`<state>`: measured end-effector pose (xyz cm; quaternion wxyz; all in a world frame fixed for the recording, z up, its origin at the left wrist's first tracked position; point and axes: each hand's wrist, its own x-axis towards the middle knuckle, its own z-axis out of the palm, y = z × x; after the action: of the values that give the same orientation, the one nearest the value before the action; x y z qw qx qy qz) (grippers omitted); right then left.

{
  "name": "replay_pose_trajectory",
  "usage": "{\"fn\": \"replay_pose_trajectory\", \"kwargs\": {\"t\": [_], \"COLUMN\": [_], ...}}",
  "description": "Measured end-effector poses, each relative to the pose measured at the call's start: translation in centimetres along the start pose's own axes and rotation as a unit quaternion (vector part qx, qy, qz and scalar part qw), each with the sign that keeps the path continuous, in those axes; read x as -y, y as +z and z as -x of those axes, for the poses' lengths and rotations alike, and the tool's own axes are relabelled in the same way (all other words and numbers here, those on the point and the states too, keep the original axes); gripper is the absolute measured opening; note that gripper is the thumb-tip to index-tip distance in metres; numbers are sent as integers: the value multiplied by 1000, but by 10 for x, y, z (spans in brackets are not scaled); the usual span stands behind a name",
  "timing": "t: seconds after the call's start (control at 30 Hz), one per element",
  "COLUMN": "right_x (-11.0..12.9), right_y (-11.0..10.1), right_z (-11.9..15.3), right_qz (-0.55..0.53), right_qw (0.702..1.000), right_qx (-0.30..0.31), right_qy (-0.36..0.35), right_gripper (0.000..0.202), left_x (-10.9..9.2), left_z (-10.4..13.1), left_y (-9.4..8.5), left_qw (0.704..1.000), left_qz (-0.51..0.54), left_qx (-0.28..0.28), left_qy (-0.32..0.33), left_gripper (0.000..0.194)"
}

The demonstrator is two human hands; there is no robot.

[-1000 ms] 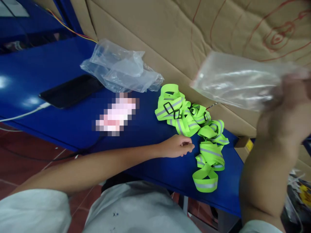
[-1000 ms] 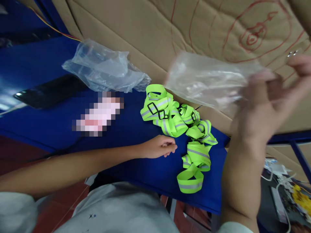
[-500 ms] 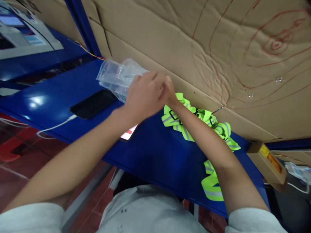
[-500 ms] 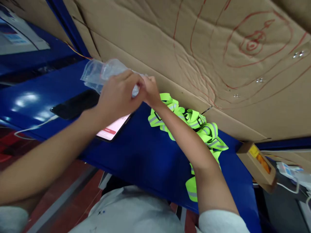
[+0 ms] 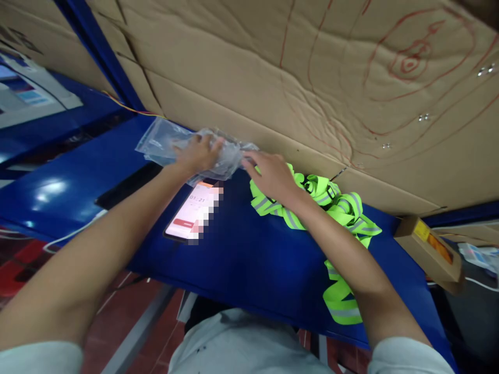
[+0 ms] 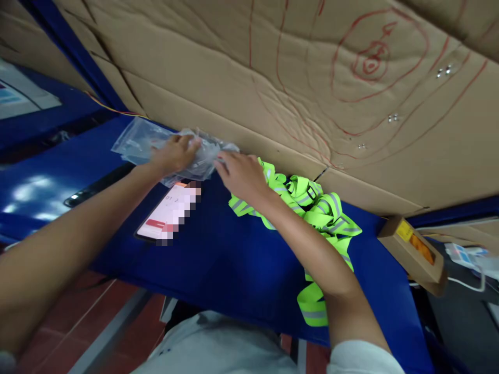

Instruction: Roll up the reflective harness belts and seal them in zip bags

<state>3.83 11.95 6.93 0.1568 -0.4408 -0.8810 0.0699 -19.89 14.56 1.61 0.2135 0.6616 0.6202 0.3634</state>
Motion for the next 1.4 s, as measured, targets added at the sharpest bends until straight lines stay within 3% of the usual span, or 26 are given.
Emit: {"fn": "replay_pose_trajectory", "kwargs": {"t": [0.13, 0.23, 0.3, 0.47, 0.63, 0.73, 0.83, 0.93, 1.03, 1.4], "right_x": [-75, -133, -154, -153, -161, -177, -186, -185, -185, -204], "right_y": [-44, -46, -37, -21, -33, -34, -25, -13, -5, 5], "right_z": [67, 102, 113, 123, 121, 112, 106, 107, 108, 91], "right_qz": [-1, -43, -62, -97, -143, -164, -184, -192, -196, -216], "right_qw": [993, 987, 986, 984, 972, 959, 950, 948, 947, 947], "right_qx": [-69, -59, -40, -14, 0, -18, -16, -26, -36, -48], "right_qy": [96, 145, 148, 148, 186, 231, 251, 253, 251, 233], "right_gripper": [47, 43, 42, 39, 48, 49, 48, 49, 50, 48], "left_x": [-17, -28, -31, -36, -60, -75, -85, -90, -92, -86], "left_z": [0, 5, 7, 14, 42, 58, 68, 76, 85, 95], "left_y": [-12, -8, -2, 6, 15, 38, 70, 97, 112, 115], "left_qw": [996, 985, 985, 988, 972, 967, 956, 946, 945, 940], "left_qz": [-61, -109, -117, -146, -230, -211, -192, -197, -204, -213], "left_qx": [-72, -119, -113, -49, -36, 4, 45, 72, 78, 48], "left_qy": [2, 54, 50, -10, 34, 144, 219, 248, 245, 262], "left_gripper": [54, 59, 65, 79, 71, 57, 57, 58, 58, 56]}}
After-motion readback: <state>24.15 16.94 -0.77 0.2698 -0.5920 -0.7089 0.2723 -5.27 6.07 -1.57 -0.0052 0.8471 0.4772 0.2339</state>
